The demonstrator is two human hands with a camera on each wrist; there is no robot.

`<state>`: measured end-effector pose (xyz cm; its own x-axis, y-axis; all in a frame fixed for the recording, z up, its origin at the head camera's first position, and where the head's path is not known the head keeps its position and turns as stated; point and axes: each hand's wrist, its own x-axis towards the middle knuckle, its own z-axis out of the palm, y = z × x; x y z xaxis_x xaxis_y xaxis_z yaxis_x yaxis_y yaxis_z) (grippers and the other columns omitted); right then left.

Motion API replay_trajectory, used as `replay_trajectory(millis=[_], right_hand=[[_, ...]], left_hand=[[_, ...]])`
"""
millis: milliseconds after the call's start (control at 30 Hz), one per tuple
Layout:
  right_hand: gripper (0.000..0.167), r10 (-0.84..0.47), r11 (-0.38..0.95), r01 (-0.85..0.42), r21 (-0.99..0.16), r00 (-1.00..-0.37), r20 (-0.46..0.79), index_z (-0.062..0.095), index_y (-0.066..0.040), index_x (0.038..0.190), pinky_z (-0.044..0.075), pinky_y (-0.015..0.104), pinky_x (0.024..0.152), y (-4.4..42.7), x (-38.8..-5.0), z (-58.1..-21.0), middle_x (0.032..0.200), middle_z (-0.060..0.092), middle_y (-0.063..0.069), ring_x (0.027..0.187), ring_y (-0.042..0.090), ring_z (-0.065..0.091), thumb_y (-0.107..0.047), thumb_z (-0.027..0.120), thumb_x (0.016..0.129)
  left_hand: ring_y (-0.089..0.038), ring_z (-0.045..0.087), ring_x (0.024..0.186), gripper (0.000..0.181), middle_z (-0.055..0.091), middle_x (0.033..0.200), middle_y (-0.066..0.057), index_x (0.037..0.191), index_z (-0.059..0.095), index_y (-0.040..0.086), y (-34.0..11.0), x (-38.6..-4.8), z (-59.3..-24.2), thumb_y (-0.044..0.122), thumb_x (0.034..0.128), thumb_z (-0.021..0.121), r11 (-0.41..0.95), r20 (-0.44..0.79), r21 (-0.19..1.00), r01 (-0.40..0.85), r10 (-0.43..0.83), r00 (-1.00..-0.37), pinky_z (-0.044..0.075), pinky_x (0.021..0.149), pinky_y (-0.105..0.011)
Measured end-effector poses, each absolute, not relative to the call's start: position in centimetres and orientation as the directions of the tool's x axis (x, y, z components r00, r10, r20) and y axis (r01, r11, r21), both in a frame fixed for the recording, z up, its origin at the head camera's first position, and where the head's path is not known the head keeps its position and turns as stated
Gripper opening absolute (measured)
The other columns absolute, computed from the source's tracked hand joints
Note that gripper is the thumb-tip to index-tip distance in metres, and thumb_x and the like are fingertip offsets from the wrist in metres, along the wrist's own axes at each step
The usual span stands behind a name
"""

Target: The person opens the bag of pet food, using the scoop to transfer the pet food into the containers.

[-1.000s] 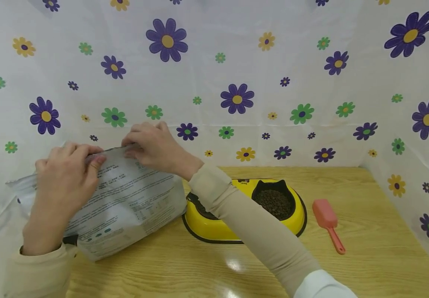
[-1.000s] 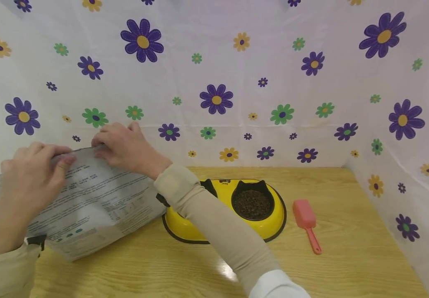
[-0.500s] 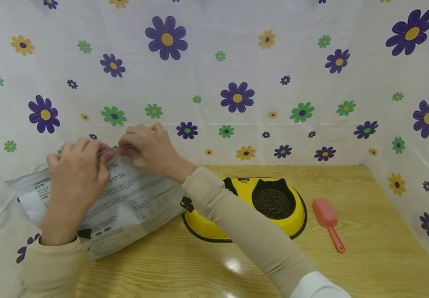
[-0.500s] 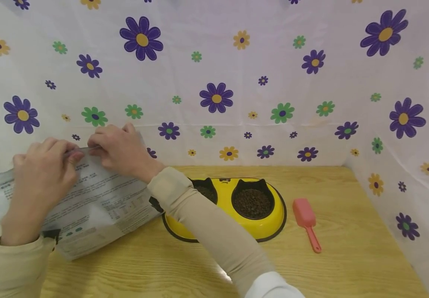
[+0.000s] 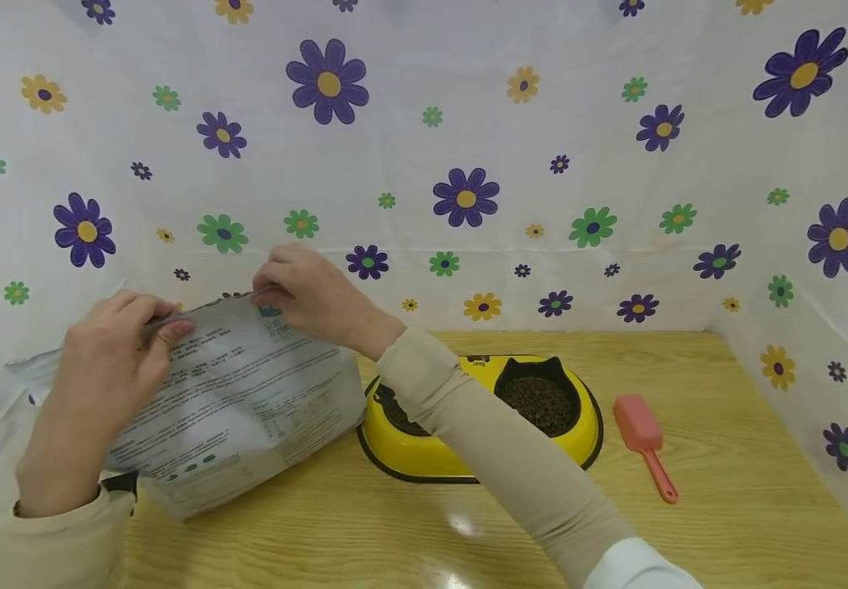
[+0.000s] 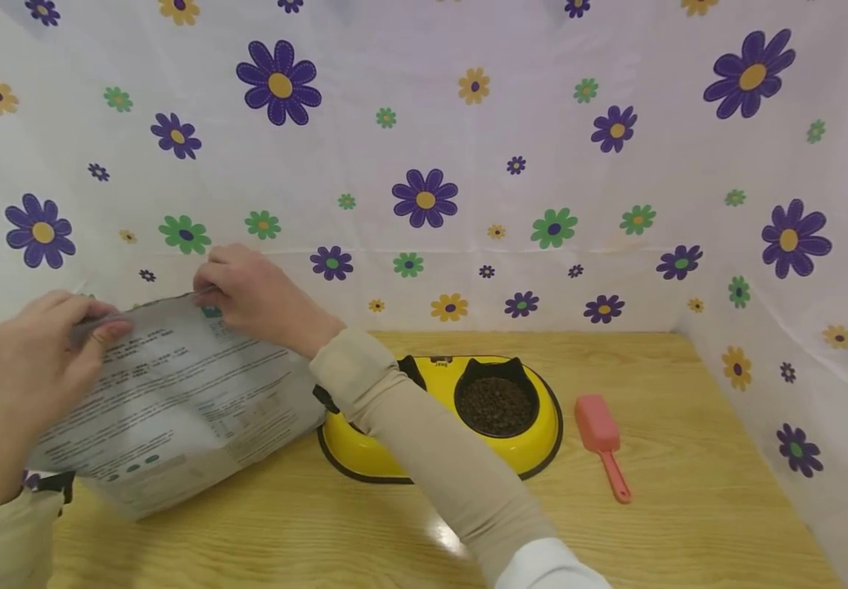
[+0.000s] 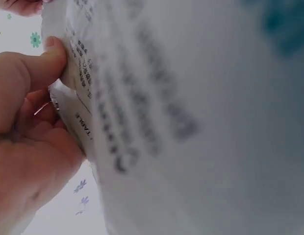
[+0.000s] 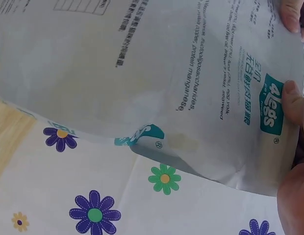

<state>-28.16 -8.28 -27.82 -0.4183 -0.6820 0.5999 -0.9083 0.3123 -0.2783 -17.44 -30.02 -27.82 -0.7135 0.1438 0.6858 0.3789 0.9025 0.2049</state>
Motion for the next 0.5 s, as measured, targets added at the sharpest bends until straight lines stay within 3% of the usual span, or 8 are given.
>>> replay_trajectory(millis=[100, 233, 267, 333, 367, 467, 500], right_hand=[[0.012, -0.692, 0.316, -0.906, -0.282, -0.423, 0.585, 0.074, -0.004, 0.104, 0.040, 0.012, 0.077, -8.1, -28.1, -27.8, 0.096, 0.067, 0.006, 0.090, 0.016, 0.057, -0.012, 0.065, 0.101], [0.014, -0.696, 0.323, -0.905, -0.278, -0.426, 0.578, 0.074, -0.004, 0.107, 0.042, 0.012, 0.079, -7.7, -28.3, -27.8, 0.100, 0.069, 0.006, 0.091, 0.015, 0.059, -0.013, 0.066, 0.100], [0.015, -0.693, 0.324, -0.904, -0.278, -0.427, 0.581, 0.074, -0.004, 0.108, 0.043, 0.012, 0.080, -7.5, -28.4, -27.8, 0.101, 0.069, 0.006, 0.092, 0.015, 0.059, -0.014, 0.066, 0.100], [0.016, -0.678, 0.319, -0.904, -0.283, -0.427, 0.599, 0.075, -0.003, 0.109, 0.043, 0.012, 0.080, -7.1, -28.6, -27.9, 0.101, 0.070, 0.006, 0.093, 0.015, 0.060, -0.013, 0.067, 0.100], [0.016, -0.669, 0.320, -0.904, -0.284, -0.428, 0.607, 0.075, -0.003, 0.109, 0.043, 0.011, 0.081, -6.9, -28.7, -28.0, 0.102, 0.071, 0.006, 0.094, 0.015, 0.061, -0.013, 0.067, 0.099], [0.014, -0.638, 0.310, -0.903, -0.296, -0.429, 0.640, 0.076, -0.002, 0.107, 0.044, 0.010, 0.081, -6.5, -29.0, -28.4, 0.101, 0.071, 0.006, 0.094, 0.016, 0.062, -0.011, 0.068, 0.099], [0.013, -0.628, 0.309, -0.904, -0.294, -0.427, 0.651, 0.076, -0.002, 0.105, 0.044, 0.009, 0.080, -6.4, -29.1, -28.5, 0.100, 0.071, 0.007, 0.093, 0.016, 0.062, -0.010, 0.068, 0.098]], left_hand=[[-0.034, 0.059, 0.080, 0.017, 0.068, 0.090, -0.023, 0.097, 0.071, -0.009, -30.0, -17.3, -27.9, 0.000, 0.0855, 0.079, 0.912, 0.687, 0.208, 0.355, 0.122, -0.717, 0.036, 0.068, -0.018], [-0.045, 0.062, 0.087, 0.024, 0.067, 0.095, -0.027, 0.105, 0.072, -0.008, -30.9, -16.6, -27.8, 0.006, 0.0865, 0.080, 0.937, 0.655, 0.212, 0.277, 0.074, -0.752, 0.048, 0.078, -0.041], [-0.046, 0.062, 0.089, 0.025, 0.067, 0.097, -0.028, 0.106, 0.072, -0.007, -31.2, -16.4, -27.8, 0.008, 0.0878, 0.079, 0.944, 0.640, 0.216, 0.248, 0.055, -0.766, 0.047, 0.077, -0.040], [-0.049, 0.060, 0.090, 0.023, 0.065, 0.098, -0.029, 0.106, 0.071, -0.009, -31.8, -16.0, -27.8, 0.005, 0.0891, 0.077, 0.949, 0.626, 0.225, 0.220, 0.033, -0.779, 0.048, 0.078, -0.033], [-0.049, 0.060, 0.088, 0.020, 0.065, 0.097, -0.030, 0.103, 0.071, -0.011, -32.0, -16.0, -27.8, 0.002, 0.0888, 0.077, 0.947, 0.635, 0.228, 0.227, 0.032, -0.772, 0.046, 0.076, -0.023], [-0.045, 0.061, 0.082, 0.015, 0.066, 0.091, -0.027, 0.097, 0.072, -0.011, -32.4, -16.2, -27.7, -0.002, 0.0866, 0.077, 0.941, 0.659, 0.226, 0.253, 0.044, -0.751, 0.025, 0.068, -0.001], [-0.044, 0.061, 0.080, 0.013, 0.067, 0.089, -0.027, 0.095, 0.073, -0.012, -32.3, -16.3, -27.6, -0.004, 0.0854, 0.078, 0.937, 0.670, 0.224, 0.269, 0.052, -0.741, 0.025, 0.068, 0.001]])
